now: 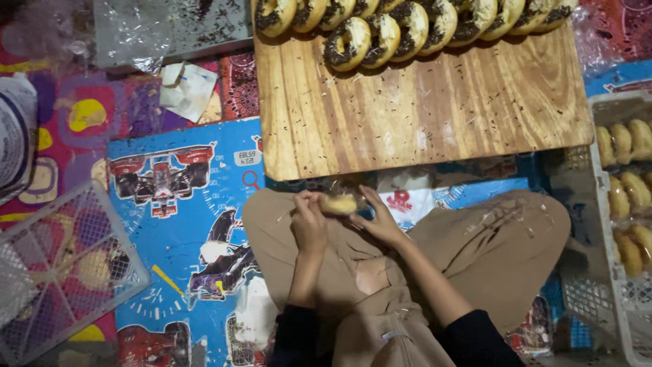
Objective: The person sits on the floor and repeatedly picks up doughnuts from a wooden board, places each into a clear plastic bag, and sets the bagged doughnut into a white crate. The process continues with multiple doughnuts throughout the clip.
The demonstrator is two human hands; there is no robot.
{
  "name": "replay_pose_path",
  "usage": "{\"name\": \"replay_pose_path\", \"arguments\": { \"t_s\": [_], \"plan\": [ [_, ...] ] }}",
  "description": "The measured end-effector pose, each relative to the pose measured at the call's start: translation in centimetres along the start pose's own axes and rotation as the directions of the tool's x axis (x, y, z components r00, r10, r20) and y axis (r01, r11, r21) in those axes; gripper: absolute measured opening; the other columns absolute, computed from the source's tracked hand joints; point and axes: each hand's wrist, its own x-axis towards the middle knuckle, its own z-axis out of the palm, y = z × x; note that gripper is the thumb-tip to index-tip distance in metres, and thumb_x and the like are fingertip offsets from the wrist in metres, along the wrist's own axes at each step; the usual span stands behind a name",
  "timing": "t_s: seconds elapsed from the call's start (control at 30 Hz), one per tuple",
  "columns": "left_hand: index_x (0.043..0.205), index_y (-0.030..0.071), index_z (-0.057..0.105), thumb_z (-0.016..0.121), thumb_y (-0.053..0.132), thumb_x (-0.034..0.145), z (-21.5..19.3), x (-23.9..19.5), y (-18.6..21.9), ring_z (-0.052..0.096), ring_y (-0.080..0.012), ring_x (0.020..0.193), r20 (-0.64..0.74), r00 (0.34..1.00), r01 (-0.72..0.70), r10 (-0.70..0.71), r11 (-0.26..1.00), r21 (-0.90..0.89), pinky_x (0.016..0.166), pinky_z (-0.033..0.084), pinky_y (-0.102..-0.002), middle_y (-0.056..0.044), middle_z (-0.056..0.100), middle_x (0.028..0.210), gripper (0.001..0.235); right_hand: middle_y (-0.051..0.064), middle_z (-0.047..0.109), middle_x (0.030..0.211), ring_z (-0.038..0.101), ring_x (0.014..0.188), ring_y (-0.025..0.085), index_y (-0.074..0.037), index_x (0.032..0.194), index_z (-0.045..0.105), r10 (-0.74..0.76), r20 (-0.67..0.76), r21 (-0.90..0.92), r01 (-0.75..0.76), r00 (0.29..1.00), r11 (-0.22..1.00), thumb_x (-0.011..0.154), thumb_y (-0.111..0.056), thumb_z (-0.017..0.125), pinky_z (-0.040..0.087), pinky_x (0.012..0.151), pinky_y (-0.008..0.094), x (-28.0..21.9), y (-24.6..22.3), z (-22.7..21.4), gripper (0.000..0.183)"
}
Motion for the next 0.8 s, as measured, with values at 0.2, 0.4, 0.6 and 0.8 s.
{"name": "replay_pose_path", "arguments": {
  "t_s": [0.2,0.4,0.6,0.8],
  "plan": [
    [0.105,0.003,0.059,0.063,0.017,0.105,-3.2,-0.2,2.8,0.076,-0.0212,0.073,-0.132,0.991,0.003,-0.015,0.996,-0.091,0.062,0.056,-0.034,-0.012,0.075,0.085,0.015,0.014,0.068,0.116,0.064,0.113,0.023,0.001,0.115,0.066,0.038,-0.236,0.474,0.081,0.971,0.877,0.1,-0.013,0.071,0.05,0.103,0.037,-1.1,-6.7,1.1,0.021],
    [0.101,0.001,0.064,0.071,0.018,0.1,-6.3,2.1,6.4,0.058,-0.0127,0.056,0.0,0.963,0.262,-0.27,0.935,-0.24,0.052,0.045,-0.029,-0.011,0.065,0.066,0.018,0.005,0.066,0.084,0.057,0.075,0.012,-0.001,0.096,0.069,0.349,-0.21,0.644,-0.14,0.913,0.752,0.099,-0.012,0.069,0.046,0.068,0.027,1.1,-12.0,1.2,0.011],
    [0.101,0.002,0.064,0.068,0.018,0.101,-8.6,1.2,4.3,0.071,-0.0085,0.08,-0.19,0.976,0.065,-0.106,0.975,-0.211,0.067,0.054,-0.025,-0.004,0.059,0.096,0.016,0.001,0.07,0.086,0.063,0.079,0.007,-0.002,0.09,0.07,0.294,-0.396,0.463,-0.087,0.87,0.882,0.097,-0.015,0.069,0.052,0.072,0.023,2.3,-12.8,3.9,0.015],
    [0.09,0.0,0.066,0.073,0.013,0.094,-9.8,-3.9,-0.4,0.053,-0.0147,0.061,-0.144,0.953,0.287,-0.267,0.948,0.14,0.056,0.042,-0.029,-0.005,0.055,0.07,0.015,0.004,0.066,0.074,0.056,0.072,0.009,0.001,0.082,0.071,0.261,-0.209,0.174,-0.227,0.942,0.958,0.095,-0.014,0.073,0.048,0.066,0.026,-2.0,-10.0,7.7,0.02]
  ]
}}
